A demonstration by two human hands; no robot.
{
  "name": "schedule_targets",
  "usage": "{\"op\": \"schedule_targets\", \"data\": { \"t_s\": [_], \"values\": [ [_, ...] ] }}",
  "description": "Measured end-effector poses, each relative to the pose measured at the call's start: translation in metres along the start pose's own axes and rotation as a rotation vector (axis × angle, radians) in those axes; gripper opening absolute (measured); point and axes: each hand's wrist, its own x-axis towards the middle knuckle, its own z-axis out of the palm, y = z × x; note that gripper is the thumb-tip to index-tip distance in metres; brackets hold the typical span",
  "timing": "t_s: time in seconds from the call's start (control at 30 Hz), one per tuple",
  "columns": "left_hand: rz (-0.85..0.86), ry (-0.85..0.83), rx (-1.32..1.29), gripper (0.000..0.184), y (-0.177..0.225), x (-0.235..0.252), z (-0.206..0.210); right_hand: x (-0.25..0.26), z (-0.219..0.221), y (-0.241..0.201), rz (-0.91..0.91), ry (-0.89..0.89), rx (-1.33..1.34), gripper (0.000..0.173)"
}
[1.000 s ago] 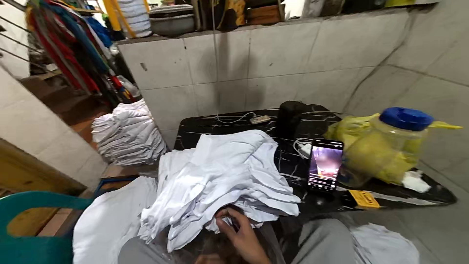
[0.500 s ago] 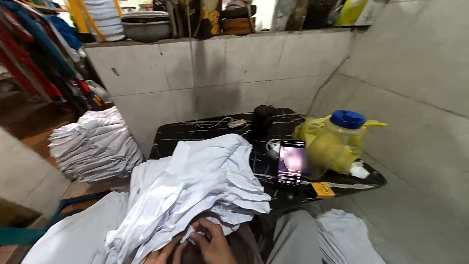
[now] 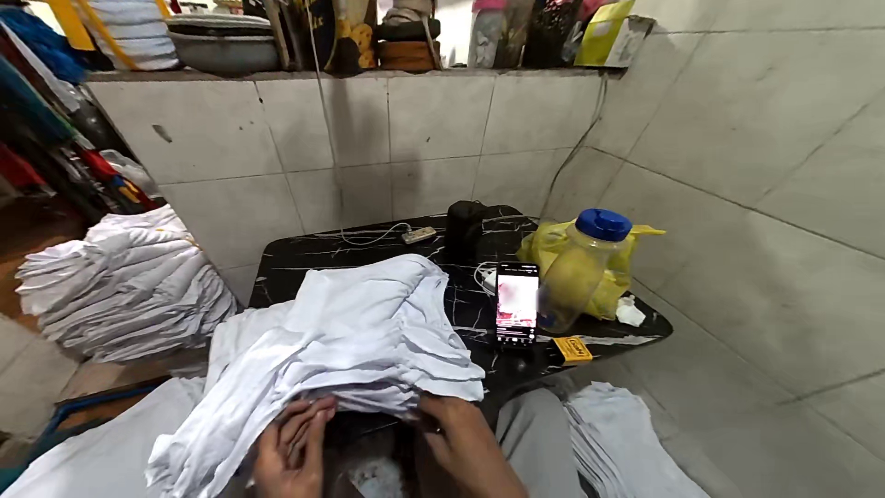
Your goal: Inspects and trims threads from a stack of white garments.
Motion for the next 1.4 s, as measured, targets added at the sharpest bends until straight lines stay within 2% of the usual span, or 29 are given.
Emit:
{"op": "schedule_targets", "data": {
  "t_s": [0.1, 0.2, 0.43, 0.63, 0.73, 0.83, 0.93, 1.03, 1.2, 1.4],
  "values": [
    [0.205, -0.096, 0.141, 0.022, -0.020, 0.004, 0.003, 0.011, 0.005, 0.021, 0.009, 0.037, 0.239, 0.030],
    [0.342, -0.150, 0.293, 0.019, -0.033, 0.005, 0.005, 0.019, 0.008, 0.024, 0.027, 0.050, 0.349, 0.038],
    [0.431, -0.254, 0.493, 0.017, -0.042, 0.002, 0.025, 0.021, 0.005, 0.025, 0.058, 0.021, 0.360, 0.043],
    [0.572, -0.159, 0.686, 0.015, -0.050, -0.003, 0.045, 0.018, 0.004, 0.018, 0.089, -0.006, 0.322, 0.038],
    [0.557, -0.175, 0.730, 0.015, -0.047, -0.004, 0.051, 0.015, 0.004, 0.015, 0.111, -0.030, 0.272, 0.039],
    [0.486, -0.296, 0.687, 0.017, -0.039, -0.005, 0.047, 0.010, 0.001, 0.007, 0.139, -0.020, 0.154, 0.037],
    [0.444, -0.393, 0.610, 0.016, -0.033, -0.005, 0.037, 0.001, 0.011, -0.003, 0.080, 0.164, -0.002, 0.025],
    [0.410, -0.409, 0.563, 0.015, -0.030, -0.006, 0.028, -0.006, 0.024, -0.003, -0.119, 0.355, -0.055, 0.030],
    [0.360, -0.403, 0.553, 0.014, -0.024, -0.009, 0.023, -0.016, 0.023, -0.006, -0.190, 0.186, -0.034, 0.039],
    [0.356, -0.413, 0.555, 0.013, -0.025, -0.012, 0.023, -0.013, 0.035, -0.011, -0.184, 0.198, -0.169, 0.033]
  ]
}}
